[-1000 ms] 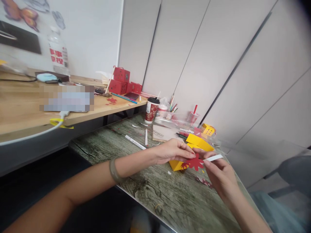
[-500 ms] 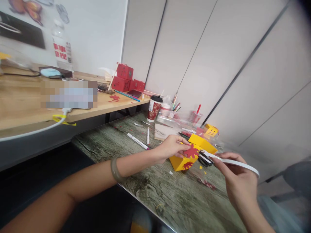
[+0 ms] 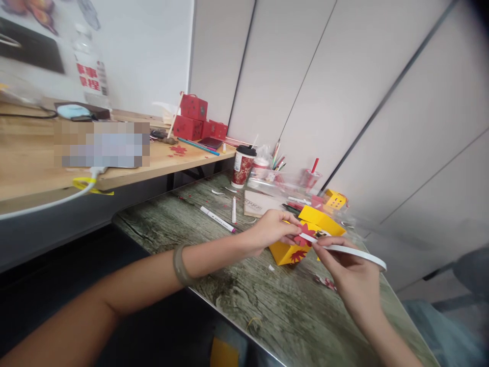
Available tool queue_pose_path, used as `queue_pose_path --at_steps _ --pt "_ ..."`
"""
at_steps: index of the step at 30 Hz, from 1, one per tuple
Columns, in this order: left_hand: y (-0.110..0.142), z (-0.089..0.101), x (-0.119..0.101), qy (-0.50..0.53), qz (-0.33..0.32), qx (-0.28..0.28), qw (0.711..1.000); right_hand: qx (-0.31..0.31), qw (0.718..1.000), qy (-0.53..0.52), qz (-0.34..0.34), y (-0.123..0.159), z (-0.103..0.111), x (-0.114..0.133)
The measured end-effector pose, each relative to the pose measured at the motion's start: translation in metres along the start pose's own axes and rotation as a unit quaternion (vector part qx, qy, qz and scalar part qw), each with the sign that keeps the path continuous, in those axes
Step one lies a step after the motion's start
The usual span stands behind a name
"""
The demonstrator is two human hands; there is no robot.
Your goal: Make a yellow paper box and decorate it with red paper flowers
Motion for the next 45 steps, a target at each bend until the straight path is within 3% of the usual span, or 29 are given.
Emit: queue_pose_path --at_steps 16,35,45 --pt "-0.002 0.003 0.004 -0.041 0.0 -0.008 0.999 0.009 1.0 0.008 -0.019 0.002 -0.003 -0.002" --pt "0.003 0.0 0.003 -0.057 -0.011 0.015 0.998 0.025 0.999 0.02 0.01 0.004 -0.005 0.001" --pt "-0.002 0.004 0.005 -0.152 -0.059 0.011 0.987 0.027 0.993 0.081 0.078 0.008 -0.006 0.016"
Point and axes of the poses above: each hand's wrist, its own y-axis away from the middle knuckle, its own z-axis out of the back of the hand, x = y × z, the point moved 7 cm from there along -y, towards the middle knuckle, and after that the axes turned 5 degrees about -x, right-handed, at the moved point
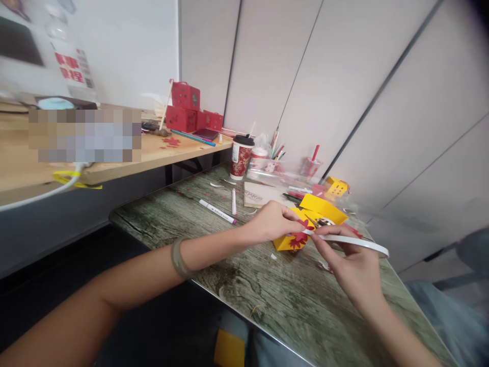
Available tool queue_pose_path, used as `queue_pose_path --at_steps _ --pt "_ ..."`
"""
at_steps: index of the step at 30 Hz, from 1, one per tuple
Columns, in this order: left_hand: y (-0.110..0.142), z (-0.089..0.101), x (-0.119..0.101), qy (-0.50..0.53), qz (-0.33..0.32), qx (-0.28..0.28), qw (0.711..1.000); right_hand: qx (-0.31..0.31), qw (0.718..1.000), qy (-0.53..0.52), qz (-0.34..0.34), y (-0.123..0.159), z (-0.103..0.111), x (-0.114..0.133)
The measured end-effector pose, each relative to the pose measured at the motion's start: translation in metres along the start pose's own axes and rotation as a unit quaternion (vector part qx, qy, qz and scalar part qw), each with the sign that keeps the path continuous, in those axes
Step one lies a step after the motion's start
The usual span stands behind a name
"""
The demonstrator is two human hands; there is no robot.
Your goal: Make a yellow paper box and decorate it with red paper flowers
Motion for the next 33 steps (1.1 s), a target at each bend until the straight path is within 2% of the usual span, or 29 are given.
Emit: queue_pose_path --at_steps 5,9,12,13,15,16,17,19,21,24,27,30,33 --pt "0.002 -0.001 -0.006 -0.008 -0.011 -0.01 1.0 -0.026 0.993 0.067 0.097 0.003 0.003 0.009" --pt "0.001 0.0 -0.005 0.016 -0.007 -0.031 0.999 0.004 0.971 0.123 0.204 0.013 0.008 0.023" --pt "-0.006 0.013 -0.004 0.039 -0.014 -0.072 0.997 0.059 0.938 0.151 0.306 0.03 0.016 0.044" --pt "-0.009 0.021 -0.004 0.049 -0.018 -0.097 0.994 0.078 0.913 0.173 0.362 0.038 0.017 0.052" --pt "-0.013 0.036 -0.006 0.073 -0.025 -0.14 0.987 0.067 0.884 0.205 0.414 0.044 0.023 0.061" --pt "-0.015 0.04 -0.008 0.087 -0.027 -0.151 0.984 0.044 0.892 0.211 0.397 0.04 0.028 0.06" --pt "-0.015 0.042 -0.01 0.099 -0.028 -0.153 0.983 0.013 0.916 0.2 0.348 0.03 0.034 0.053" --pt "-0.014 0.039 -0.014 0.117 -0.026 -0.137 0.983 -0.023 0.966 0.157 0.205 0.009 0.043 0.027" --pt "-0.012 0.032 -0.016 0.129 -0.021 -0.113 0.985 0.001 0.986 0.13 0.1 -0.006 0.041 -0.005" --pt "-0.009 0.024 -0.015 0.144 -0.012 -0.093 0.985 0.055 0.989 0.127 0.043 -0.016 0.039 -0.04" --pt "-0.01 0.023 -0.013 0.156 -0.005 -0.085 0.984 0.127 0.983 0.13 -0.005 -0.018 0.038 -0.064" --pt "-0.01 0.026 -0.012 0.162 0.002 -0.089 0.983 0.19 0.969 0.15 -0.055 -0.018 0.037 -0.077" --pt "-0.008 0.028 -0.014 0.163 0.007 -0.097 0.982 0.227 0.952 0.189 -0.085 -0.016 0.037 -0.084"
Point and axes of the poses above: each hand's wrist, its own y-axis away from the middle knuckle, its own z-axis out of the back of the hand, x = y × z, the point moved 7 cm from there along -y, towards the middle knuckle, and after that the axes turned 5 degrees about -x, right-handed, at the moved point
